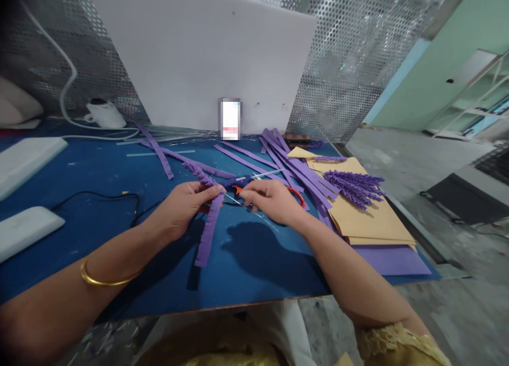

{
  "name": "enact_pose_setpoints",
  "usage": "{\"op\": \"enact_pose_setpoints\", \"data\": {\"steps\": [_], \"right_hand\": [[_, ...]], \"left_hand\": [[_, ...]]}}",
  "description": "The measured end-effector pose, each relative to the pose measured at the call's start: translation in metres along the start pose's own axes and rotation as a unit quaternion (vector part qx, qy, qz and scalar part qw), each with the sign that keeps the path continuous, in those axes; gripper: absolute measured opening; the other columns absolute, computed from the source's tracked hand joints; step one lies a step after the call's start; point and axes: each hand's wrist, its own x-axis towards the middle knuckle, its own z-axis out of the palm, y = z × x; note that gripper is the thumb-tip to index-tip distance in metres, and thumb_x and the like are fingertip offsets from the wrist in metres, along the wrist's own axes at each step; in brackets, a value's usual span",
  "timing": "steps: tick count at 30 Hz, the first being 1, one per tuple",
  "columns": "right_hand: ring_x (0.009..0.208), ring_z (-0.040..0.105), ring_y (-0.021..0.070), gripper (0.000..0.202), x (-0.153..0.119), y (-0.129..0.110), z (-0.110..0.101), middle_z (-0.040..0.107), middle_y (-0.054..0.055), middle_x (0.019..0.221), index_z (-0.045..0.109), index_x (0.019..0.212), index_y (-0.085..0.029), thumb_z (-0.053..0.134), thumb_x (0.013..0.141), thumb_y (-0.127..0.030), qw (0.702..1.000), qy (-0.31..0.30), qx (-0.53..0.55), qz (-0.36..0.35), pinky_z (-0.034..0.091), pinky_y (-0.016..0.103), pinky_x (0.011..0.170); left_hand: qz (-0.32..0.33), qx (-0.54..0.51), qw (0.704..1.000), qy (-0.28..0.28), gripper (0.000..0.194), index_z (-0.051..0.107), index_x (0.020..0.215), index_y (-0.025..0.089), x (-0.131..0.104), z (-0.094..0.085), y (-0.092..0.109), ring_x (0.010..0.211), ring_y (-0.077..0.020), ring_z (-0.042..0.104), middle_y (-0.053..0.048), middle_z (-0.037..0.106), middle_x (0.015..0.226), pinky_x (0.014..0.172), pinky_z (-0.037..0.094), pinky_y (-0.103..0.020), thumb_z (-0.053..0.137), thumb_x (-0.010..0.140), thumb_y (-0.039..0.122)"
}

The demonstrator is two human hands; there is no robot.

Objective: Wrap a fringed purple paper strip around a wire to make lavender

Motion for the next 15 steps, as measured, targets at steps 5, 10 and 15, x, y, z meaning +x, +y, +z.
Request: {"op": "enact_pose_setpoints", "data": {"steps": [5,10,15], "right_hand": [[0.065,0.054,0.0166,0.030,0.018,0.025,-0.013,0.064,0.003,0.071,0.065,0.082,-0.019,0.056,0.091,-0.047,0.961,0.143,-0.224,0.081,0.032,0.028,0.058],[0.068,0.055,0.0175,0.043,0.021,0.037,0.006,0.067,0.005,0.076,0.066,0.084,-0.018,0.051,0.092,-0.058,0.959,0.082,-0.250,0.106,0.028,0.028,0.058],[0.065,0.053,0.0170,0.028,0.018,0.037,0.014,0.064,0.004,0.070,0.068,0.075,-0.018,0.065,0.083,-0.045,0.975,0.085,-0.122,0.167,0.029,0.028,0.057]], "left_hand": [[-0.030,-0.053,0.998,-0.003,0.030,0.076,0.075,0.015,0.000,0.000,0.005,0.061,-0.0158,0.060,-0.006,0.068,0.068,0.059,0.048,-0.027,0.084,0.064,0.041],[-0.065,-0.071,0.995,-0.032,0.026,0.076,0.076,0.014,-0.001,0.000,0.007,0.062,-0.0156,0.063,-0.006,0.070,0.070,0.059,0.047,-0.026,0.081,0.069,0.039],[-0.072,-0.057,0.995,-0.029,0.022,0.075,0.074,0.016,-0.004,0.000,0.009,0.062,-0.0138,0.061,-0.003,0.070,0.069,0.059,0.045,-0.024,0.083,0.069,0.036]]}}
